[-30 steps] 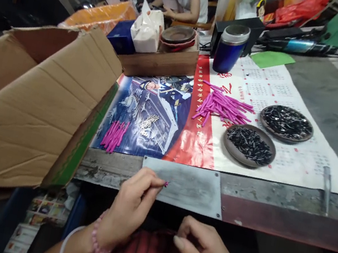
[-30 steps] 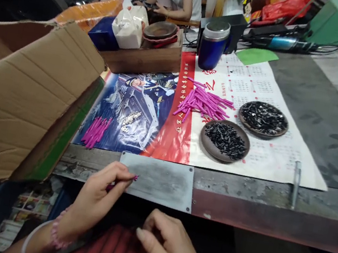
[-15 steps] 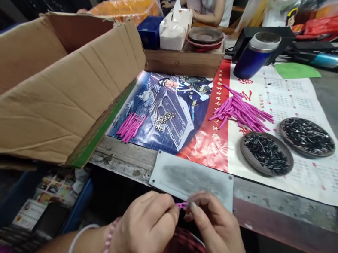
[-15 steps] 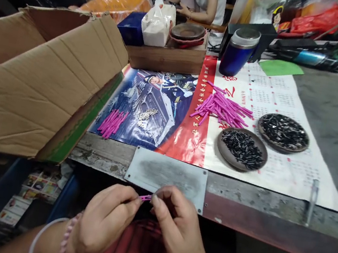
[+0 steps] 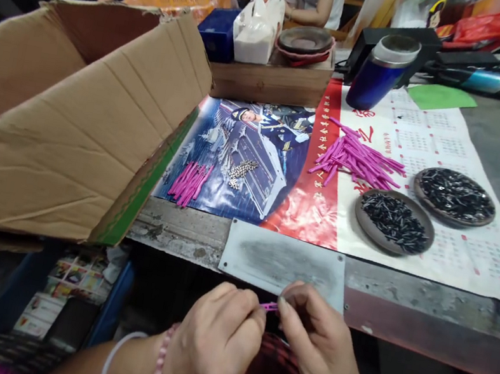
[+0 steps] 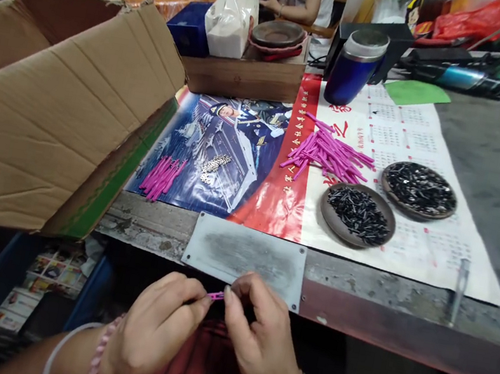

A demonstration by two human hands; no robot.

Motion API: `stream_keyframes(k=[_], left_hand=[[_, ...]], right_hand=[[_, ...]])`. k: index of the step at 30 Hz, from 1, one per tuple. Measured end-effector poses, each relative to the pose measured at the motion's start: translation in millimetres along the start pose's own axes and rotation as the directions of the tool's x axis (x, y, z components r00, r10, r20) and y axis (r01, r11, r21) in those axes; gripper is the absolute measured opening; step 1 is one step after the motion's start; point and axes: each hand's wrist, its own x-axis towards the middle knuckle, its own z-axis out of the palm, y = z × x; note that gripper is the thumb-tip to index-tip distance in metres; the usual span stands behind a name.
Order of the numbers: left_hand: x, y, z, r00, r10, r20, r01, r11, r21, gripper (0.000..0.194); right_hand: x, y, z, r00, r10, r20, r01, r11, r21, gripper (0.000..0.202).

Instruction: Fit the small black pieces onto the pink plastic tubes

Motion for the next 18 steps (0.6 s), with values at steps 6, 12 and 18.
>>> stream_keyframes(k=[6, 12, 18], left_hand=[[-6, 3, 5.0, 0.997, -0.077, 0.007, 0.077, 0.997, -0.022, 0.017], [-6, 0, 9.2, 0.984, -0.171, 0.041, 0.174, 0.978, -0.111, 0.019], [0, -2, 10.5, 0.912, -0.39, 0.126, 0.397, 0.764, -0.509, 0.018]], right_hand=[[0, 1, 1, 1.0, 0.007, 0.015, -0.007, 1.0, -0.024, 0.025], [0, 5, 1, 0.995, 0.094, 0.018, -0.095, 0.993, 0.074, 0.03], [-7, 7, 11, 0.988, 0.153, 0.009, -0.15, 0.953, 0.263, 0.031]])
